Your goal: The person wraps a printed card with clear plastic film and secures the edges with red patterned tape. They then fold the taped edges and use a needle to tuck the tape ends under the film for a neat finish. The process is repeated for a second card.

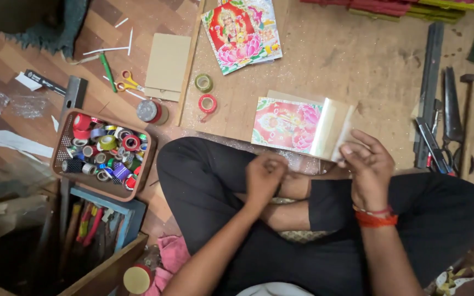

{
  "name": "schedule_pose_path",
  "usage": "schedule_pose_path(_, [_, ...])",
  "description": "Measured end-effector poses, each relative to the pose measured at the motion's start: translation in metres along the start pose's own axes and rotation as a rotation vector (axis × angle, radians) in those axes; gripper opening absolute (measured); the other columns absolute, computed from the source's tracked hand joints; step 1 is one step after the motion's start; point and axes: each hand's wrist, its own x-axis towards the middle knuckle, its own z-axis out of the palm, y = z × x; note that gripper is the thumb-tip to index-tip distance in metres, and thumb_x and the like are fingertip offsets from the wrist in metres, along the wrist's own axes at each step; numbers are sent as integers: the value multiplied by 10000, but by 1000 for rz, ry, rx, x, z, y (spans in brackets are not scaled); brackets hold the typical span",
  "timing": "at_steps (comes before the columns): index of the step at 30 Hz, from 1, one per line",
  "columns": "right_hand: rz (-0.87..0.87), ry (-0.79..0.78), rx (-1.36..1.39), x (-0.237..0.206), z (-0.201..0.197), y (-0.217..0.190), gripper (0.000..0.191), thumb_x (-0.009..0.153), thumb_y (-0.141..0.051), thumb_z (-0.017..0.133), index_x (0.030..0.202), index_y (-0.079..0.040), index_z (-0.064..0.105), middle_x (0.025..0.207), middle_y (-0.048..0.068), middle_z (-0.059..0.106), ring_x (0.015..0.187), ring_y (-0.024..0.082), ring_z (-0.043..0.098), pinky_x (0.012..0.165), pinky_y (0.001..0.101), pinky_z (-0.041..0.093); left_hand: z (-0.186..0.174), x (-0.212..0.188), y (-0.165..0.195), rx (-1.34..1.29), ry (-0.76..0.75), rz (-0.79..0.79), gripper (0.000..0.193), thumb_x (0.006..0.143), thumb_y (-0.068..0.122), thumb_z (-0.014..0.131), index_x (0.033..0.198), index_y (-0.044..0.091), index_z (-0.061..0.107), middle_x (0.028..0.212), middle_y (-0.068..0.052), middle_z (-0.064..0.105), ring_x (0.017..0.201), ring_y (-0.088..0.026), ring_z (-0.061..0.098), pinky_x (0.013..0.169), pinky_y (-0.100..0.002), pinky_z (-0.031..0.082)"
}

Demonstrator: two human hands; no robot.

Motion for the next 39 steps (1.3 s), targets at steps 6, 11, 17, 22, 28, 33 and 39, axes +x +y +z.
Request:
schedule_pose_path(6, [56,-45,-123,37,33,33,445,923,38,697,1355,60,594,1042,125,743,868,130,703,725,248,571,-54,46,101,937,86,466,695,682,136,874,1312,24,602,1332,-205,554,1219,-417,503,999,-516,418])
schedule_pose_path(11, [-11,-86,-234,40,41,25,409,915,16,720,1315,48,641,1047,111,736,885,128,704,719,246,593,-49,73,110,948,-86,415,783,634,150,903,1353,57,606,1396,-130,548,1295,-369,488,1055,-505,385])
schedule_pose_path(17, [-235,-106,-780,31,43,8,569,754,-12,841,1297,-54,676,1302,126,597,1063,200,638,748,291,598,-44,97,85,930,-124,432,681,652,83,877,1299,101,664,1417,-98,577,1281,-351,518,1043,-475,421])
schedule_pose_path(22, [-492,-116,-932,28,33,6,566,720,22,840,1262,-46,695,1418,169,553,1275,306,596,985,374,544,-32,106,73,828,-193,497,660,656,59,867,1286,71,671,1430,-113,573,1207,-348,571,1021,-451,473])
schedule_pose_path(28, [-319,-68,-801,13,25,9,434,797,69,768,1208,-64,724,1443,142,559,1069,219,695,835,301,606,-27,100,76,842,-251,491,550,719,20,844,1250,41,706,1508,-111,550,1102,-341,606,970,-402,521])
schedule_pose_path(33, [-300,-56,-786,6,26,8,411,820,87,749,1208,-45,715,1446,144,559,1010,189,715,776,277,620,-31,98,77,795,-274,462,549,724,25,849,1254,41,706,1513,-95,557,1061,-323,611,965,-394,527])
schedule_pose_path(39, [-344,-71,-757,5,26,9,395,835,87,743,1208,-42,719,1461,153,555,1101,202,705,797,283,622,-30,96,80,761,-258,445,530,725,4,837,1238,33,707,1486,-108,570,1073,-299,621,974,-391,525])
